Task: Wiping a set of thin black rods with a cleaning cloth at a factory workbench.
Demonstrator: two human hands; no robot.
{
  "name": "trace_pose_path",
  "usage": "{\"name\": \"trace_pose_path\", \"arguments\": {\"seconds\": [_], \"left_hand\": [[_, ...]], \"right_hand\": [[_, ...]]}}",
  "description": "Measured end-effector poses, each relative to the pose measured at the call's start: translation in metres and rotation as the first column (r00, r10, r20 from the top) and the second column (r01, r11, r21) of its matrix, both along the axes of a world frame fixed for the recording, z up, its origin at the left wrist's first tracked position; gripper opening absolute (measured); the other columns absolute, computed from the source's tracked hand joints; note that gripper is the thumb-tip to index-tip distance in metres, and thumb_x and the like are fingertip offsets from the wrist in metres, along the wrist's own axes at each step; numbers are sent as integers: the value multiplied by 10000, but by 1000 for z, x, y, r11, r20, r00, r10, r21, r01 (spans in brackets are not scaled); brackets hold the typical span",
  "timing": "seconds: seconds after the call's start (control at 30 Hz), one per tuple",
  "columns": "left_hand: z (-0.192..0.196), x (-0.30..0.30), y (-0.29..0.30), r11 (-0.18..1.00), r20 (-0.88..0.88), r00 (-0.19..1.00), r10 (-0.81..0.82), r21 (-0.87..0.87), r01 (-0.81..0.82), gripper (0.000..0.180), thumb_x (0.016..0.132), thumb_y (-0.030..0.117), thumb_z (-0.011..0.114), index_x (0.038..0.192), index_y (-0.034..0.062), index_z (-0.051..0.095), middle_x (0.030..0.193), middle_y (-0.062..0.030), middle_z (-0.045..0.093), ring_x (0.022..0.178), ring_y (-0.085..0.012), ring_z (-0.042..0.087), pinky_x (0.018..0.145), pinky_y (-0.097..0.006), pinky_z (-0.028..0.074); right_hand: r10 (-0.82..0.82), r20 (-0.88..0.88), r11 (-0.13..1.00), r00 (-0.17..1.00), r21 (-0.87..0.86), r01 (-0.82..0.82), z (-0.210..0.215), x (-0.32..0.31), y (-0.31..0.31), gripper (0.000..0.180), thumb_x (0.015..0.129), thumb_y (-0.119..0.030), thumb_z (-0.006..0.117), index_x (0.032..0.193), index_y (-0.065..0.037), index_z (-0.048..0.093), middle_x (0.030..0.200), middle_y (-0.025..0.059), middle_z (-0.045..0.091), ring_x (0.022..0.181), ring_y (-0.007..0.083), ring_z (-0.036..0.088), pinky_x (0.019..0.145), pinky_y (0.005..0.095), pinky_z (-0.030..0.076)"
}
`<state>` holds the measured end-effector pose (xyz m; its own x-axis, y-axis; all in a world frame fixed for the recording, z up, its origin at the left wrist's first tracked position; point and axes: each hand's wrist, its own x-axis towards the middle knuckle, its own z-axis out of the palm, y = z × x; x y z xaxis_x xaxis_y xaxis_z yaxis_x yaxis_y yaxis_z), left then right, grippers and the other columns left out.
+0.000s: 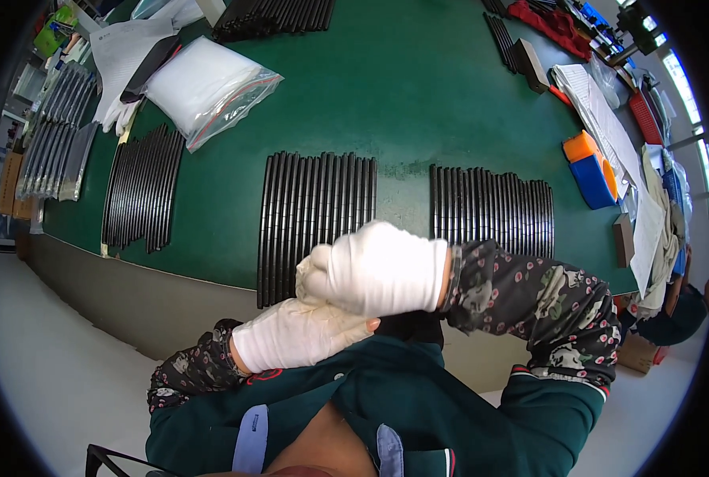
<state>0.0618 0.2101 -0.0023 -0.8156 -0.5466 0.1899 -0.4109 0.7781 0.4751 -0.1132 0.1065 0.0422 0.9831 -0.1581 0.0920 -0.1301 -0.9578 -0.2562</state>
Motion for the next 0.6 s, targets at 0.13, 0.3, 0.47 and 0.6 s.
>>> {"name": "trace_pose_path", "arguments": {"seconds": [0.13,0.3,0.47,0.6], "left_hand": [[9,-5,-9,993,-83,996,-21,-114,11,342,857,119,569,1187,31,578,1324,-121,550,1196,-277,548,963,-365,489],[5,-4,-7,997,-47,999,-12,-71,8,330,862,117,576,1180,27,583,1321,-122,554,1194,-272,549,963,-371,488],[13,-6,-7,987,-5,1000,-16,-162,15,325,889,152,548,1182,25,603,1346,-94,547,1246,-260,521,1019,-366,450],[16,-12,-11,983,-38,999,-19,-182,11,281,843,131,607,1105,30,607,1213,-107,595,1127,-262,579,943,-387,484]], "right_hand": [[-309,249,928,918,-131,348,-15,2,-66,123,826,-180,640,934,-166,582,759,30,581,609,196,619,492,324,508],[81,-2,995,997,53,-80,-3,0,-9,84,827,-155,584,908,-136,597,799,31,594,642,206,650,506,319,547],[-277,238,927,931,-190,324,-18,-4,-80,166,863,-222,652,993,-132,604,797,58,600,658,232,638,543,346,524],[-484,341,824,806,-132,551,2,-19,-95,146,915,-274,585,965,-153,649,889,62,666,763,267,672,665,363,548]]}}
